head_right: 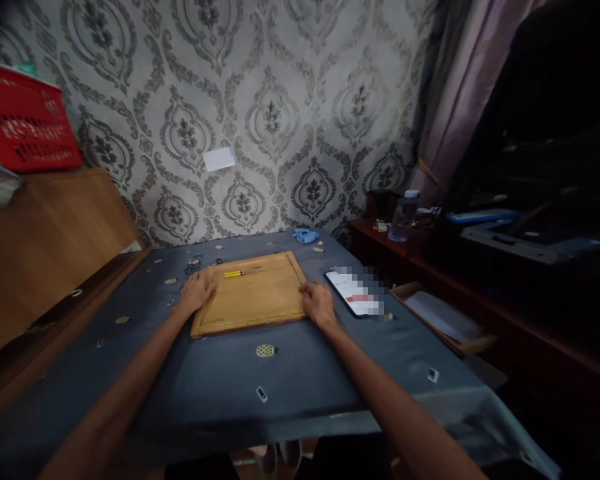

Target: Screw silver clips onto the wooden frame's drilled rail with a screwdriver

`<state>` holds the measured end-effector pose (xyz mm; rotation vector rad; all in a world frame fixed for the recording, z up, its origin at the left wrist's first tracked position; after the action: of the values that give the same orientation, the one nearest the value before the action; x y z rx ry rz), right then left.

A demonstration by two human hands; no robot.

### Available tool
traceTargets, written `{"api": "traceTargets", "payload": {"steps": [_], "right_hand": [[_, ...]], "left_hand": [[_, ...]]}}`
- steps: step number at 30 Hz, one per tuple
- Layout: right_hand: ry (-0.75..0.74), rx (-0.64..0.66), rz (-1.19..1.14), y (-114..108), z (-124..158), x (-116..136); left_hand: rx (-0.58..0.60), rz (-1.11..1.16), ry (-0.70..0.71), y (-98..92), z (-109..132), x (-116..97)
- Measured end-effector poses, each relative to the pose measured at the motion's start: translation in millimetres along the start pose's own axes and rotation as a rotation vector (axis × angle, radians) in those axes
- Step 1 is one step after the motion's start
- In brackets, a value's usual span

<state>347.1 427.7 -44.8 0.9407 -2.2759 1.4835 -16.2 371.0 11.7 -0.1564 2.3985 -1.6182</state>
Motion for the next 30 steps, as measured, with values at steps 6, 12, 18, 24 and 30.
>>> {"api": "traceTargets", "payload": {"steps": [6,12,18,24,30], "right_hand": [[0.026,0.004,0.023,4.4,1.6,-6.4],[0.005,-0.003,0.016,4.9,3.3,-7.3],[-0.026,-0.028,0.000,3.9,7.1,-11.8],[-0.078,-0.109,-0.015,-8.3,6.7,-5.0],[-0.207,-0.103,-0.044,-66.9,116.5,31.2]], "left_hand": [[0.020,0.041,0.044,20.5,-18.1,-3.2],[-0.022,0.144,0.038,30.7,-19.3,7.3],[-0.052,0.267,0.049,39.9,-25.0,16.7],[-0.122,0.354,0.071,58.4,-28.5,24.5],[-0.149,0.419,0.111,35.3,-21.2,24.3]]}}
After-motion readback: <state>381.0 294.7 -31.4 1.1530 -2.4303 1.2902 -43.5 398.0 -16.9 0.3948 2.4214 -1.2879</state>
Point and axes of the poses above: each hand's wrist, its own z-axis away from the middle knuckle, its own y-axis out of the palm, x = y × z, the point moved 3 cm from there along -z, towards the middle knuckle, and after that the axes turned 5 degrees about -x, right-handed, at the moved point
